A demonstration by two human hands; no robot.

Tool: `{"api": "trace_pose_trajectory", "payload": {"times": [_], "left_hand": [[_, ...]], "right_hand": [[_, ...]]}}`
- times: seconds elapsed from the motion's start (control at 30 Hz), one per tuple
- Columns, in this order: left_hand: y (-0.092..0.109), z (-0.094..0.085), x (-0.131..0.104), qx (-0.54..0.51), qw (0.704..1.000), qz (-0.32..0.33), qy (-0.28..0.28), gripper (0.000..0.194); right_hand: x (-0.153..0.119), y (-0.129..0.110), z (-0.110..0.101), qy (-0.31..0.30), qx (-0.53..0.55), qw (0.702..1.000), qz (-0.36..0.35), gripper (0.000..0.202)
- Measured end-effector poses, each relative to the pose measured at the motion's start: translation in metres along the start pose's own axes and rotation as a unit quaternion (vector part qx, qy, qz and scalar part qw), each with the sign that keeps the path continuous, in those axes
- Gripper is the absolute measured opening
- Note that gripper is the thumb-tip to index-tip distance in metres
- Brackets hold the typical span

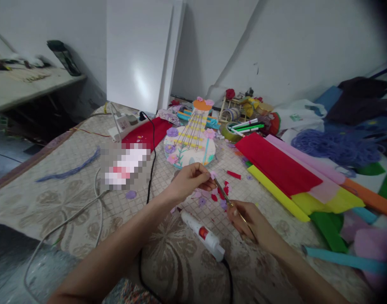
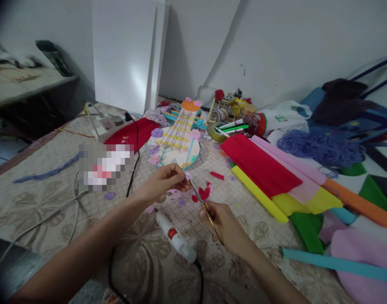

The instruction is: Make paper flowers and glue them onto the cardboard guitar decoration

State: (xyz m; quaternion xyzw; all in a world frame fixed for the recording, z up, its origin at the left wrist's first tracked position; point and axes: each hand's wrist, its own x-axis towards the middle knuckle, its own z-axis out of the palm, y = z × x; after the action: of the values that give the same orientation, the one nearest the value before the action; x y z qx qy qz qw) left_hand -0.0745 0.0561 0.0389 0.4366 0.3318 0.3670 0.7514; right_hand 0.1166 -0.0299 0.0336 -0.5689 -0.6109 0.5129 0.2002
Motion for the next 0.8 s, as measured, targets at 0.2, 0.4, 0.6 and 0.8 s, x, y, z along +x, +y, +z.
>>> {"api": "trace_pose_trajectory", "payload": {"times": [0.2, 0.4, 0.6, 0.8], "left_hand": [[-0.002, -0.001, 0.001, 0.004, 1.000, 0.008, 0.000, 0.012], [-0.002, -0.002, 0.001, 0.004, 1.000, 0.010, 0.002, 0.012], [-0.001, -0.001, 0.001, -0.003, 1.000, 0.002, -0.001, 0.013], [0.000, 0.000, 0.000, -0.002, 1.000, -0.001, 0.008, 0.011]], "right_hand": [[0.002, 0.004, -0.001, 0.011, -0.021, 1.000, -0.005, 0.039], [0.003, 0.008, 0.000, 0.023, -0.030, 0.999, 0.004, 0.033], [0.000, -0.001, -0.001, 0.002, -0.020, 1.000, -0.009, 0.033], [0.001, 0.001, -0.001, 0.008, -0.018, 1.000, -0.006, 0.037]]}}
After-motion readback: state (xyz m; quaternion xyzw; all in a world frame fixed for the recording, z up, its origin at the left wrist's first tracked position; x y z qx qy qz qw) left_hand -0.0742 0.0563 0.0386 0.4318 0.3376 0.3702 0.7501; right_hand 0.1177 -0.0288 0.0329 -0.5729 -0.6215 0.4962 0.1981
